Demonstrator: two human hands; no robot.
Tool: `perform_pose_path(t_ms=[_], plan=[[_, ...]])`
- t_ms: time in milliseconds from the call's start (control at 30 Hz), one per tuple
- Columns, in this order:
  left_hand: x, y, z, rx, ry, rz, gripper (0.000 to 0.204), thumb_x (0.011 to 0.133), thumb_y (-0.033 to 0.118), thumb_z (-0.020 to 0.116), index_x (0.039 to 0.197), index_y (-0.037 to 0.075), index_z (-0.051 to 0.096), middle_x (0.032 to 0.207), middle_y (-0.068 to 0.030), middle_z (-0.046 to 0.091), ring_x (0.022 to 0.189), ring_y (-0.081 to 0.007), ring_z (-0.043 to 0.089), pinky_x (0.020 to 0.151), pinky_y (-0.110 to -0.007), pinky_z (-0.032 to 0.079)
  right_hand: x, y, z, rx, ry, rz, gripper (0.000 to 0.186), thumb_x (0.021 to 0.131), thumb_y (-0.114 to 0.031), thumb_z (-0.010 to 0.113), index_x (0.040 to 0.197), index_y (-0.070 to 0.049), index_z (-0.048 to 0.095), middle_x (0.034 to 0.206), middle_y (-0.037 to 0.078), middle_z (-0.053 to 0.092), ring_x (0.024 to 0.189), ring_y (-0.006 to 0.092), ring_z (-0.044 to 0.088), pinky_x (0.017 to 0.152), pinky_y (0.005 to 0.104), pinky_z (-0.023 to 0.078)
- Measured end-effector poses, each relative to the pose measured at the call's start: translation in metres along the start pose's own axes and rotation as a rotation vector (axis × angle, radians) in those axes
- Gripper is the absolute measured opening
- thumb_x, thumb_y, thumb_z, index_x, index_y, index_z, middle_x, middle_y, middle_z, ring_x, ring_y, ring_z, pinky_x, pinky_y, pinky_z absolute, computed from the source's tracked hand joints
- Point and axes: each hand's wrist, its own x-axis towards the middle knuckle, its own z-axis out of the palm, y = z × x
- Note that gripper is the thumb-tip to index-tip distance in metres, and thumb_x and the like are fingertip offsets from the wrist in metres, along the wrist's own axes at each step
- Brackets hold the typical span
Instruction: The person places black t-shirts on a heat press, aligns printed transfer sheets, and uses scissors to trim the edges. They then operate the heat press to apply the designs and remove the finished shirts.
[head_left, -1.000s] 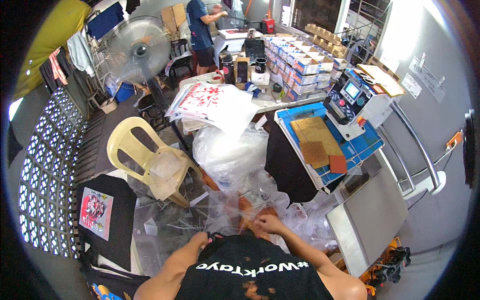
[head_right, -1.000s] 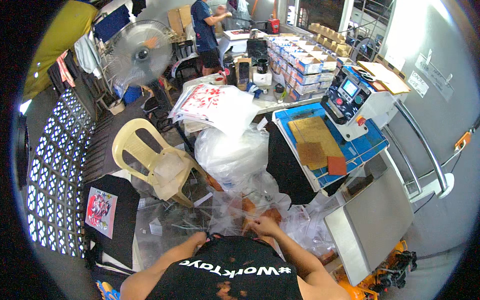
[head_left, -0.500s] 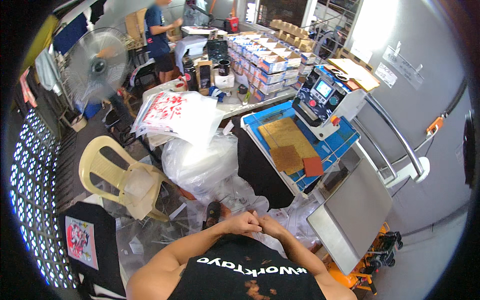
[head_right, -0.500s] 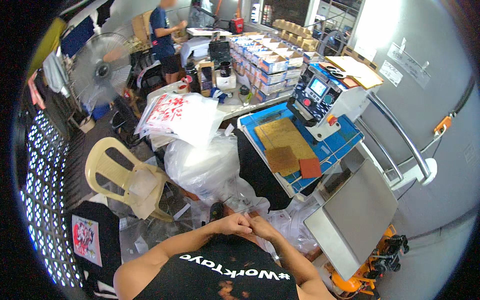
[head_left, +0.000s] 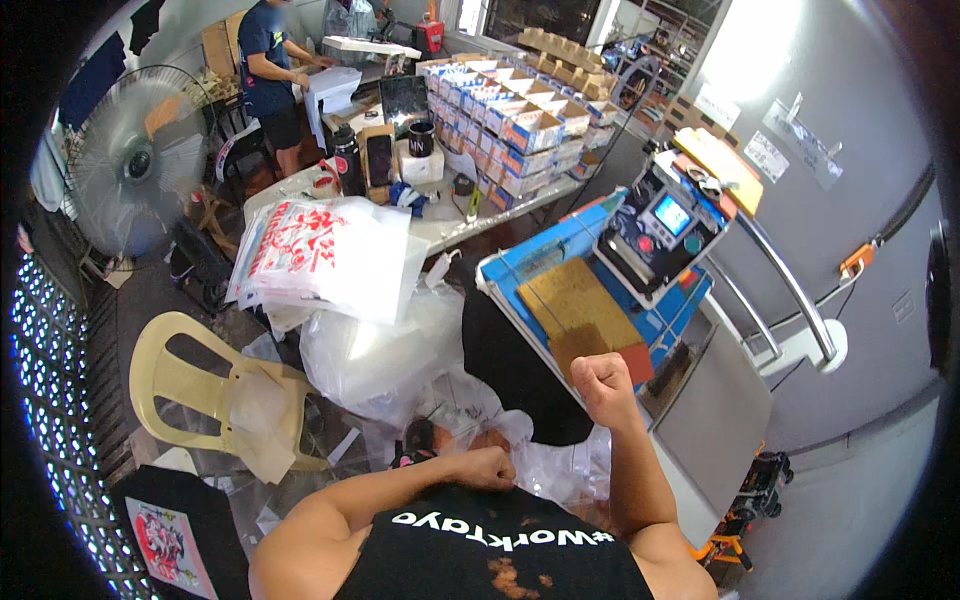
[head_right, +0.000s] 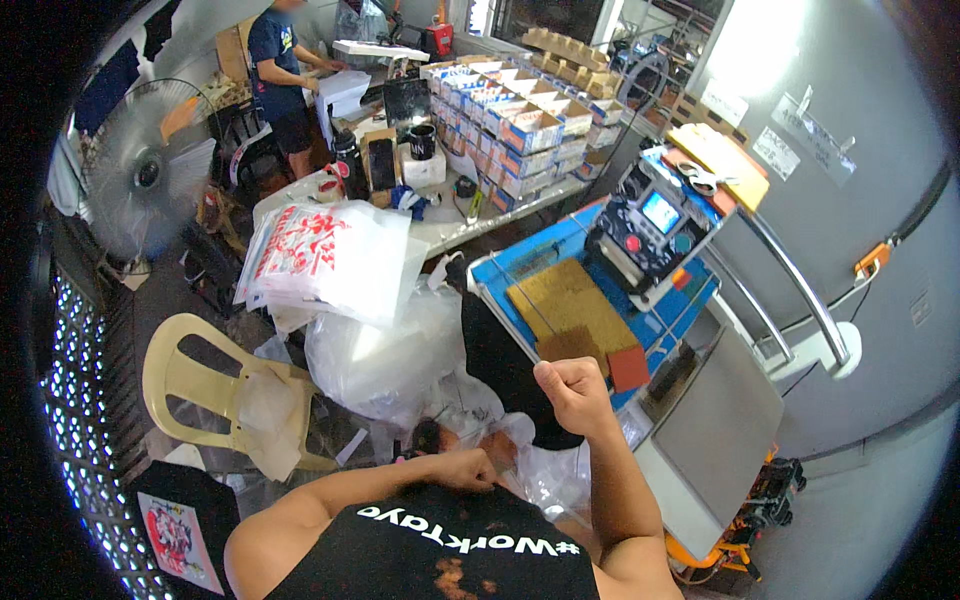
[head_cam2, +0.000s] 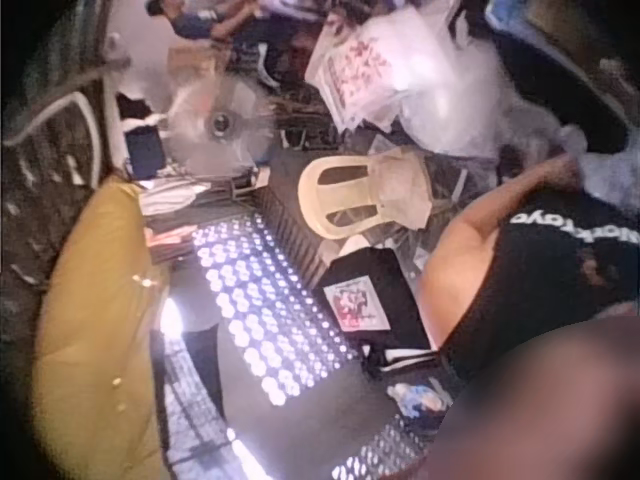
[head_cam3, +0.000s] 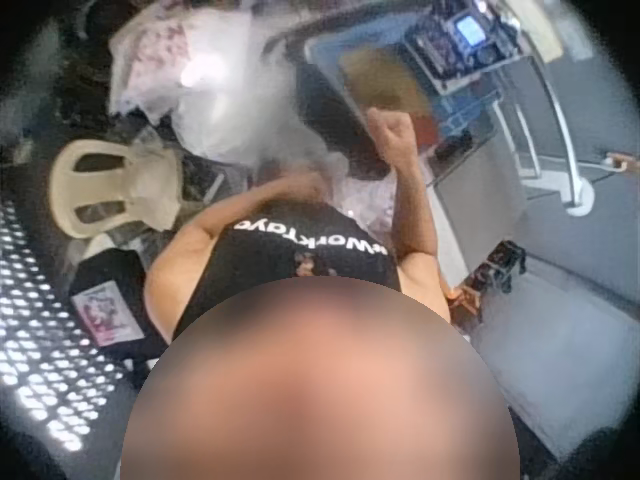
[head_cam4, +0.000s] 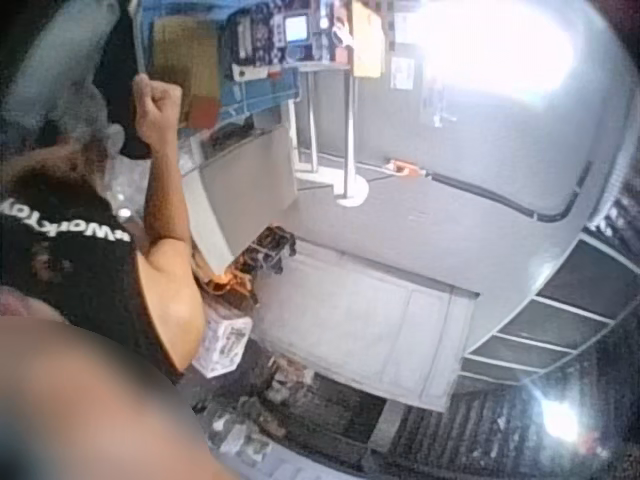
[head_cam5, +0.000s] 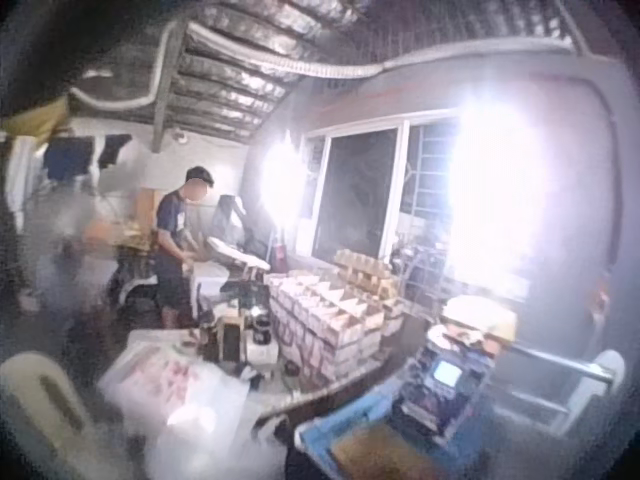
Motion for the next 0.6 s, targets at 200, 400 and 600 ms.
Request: perform_pose_path(t_ms=[200, 400, 600], plan=[[-0.037, 0.033, -0.072, 0.006, -0.035, 0.165, 0.038, 0.090, 0.019, 0.059, 0.061, 0.000, 0.043, 0.053, -0.0071, 0.036, 0.050, -0.0168, 0.040, 0.051, -0.041, 0.032, 0.053, 0.012, 0.039, -0.050, -0.021, 0.086, 0.058, 0.104, -0.027, 0.061, 0.056, -0.003, 0.040, 0.054, -0.004, 0.031, 0.051, 0.0067, 0.029, 0.045, 0.0331, 0.022], [-0.070, 0.069, -0.125, -0.164, -0.082, 0.259, 0.045, 0.094, 0.019, 0.061, 0.061, 0.000, 0.039, 0.052, -0.0084, 0.032, 0.048, -0.0162, 0.033, 0.050, -0.040, 0.027, 0.082, 0.034, 0.106, -0.176, -0.199, 0.329, 0.055, 0.100, -0.035, 0.064, 0.062, 0.004, 0.057, 0.049, 0.007, 0.039, 0.048, 0.0117, 0.035, 0.045, 0.0371, 0.032], [-0.082, 0.107, -0.176, -0.078, -0.105, 0.511, 0.042, 0.089, 0.004, 0.062, 0.056, 0.002, 0.036, 0.052, -0.0112, 0.035, 0.046, -0.0300, 0.038, 0.050, -0.043, 0.028, 0.086, 0.061, 0.146, -0.362, -0.263, 0.153, 0.052, 0.101, -0.039, 0.059, 0.071, 0.003, 0.067, 0.064, 0.024, 0.058, 0.059, 0.0424, 0.058, 0.054, 0.0452, 0.046]])
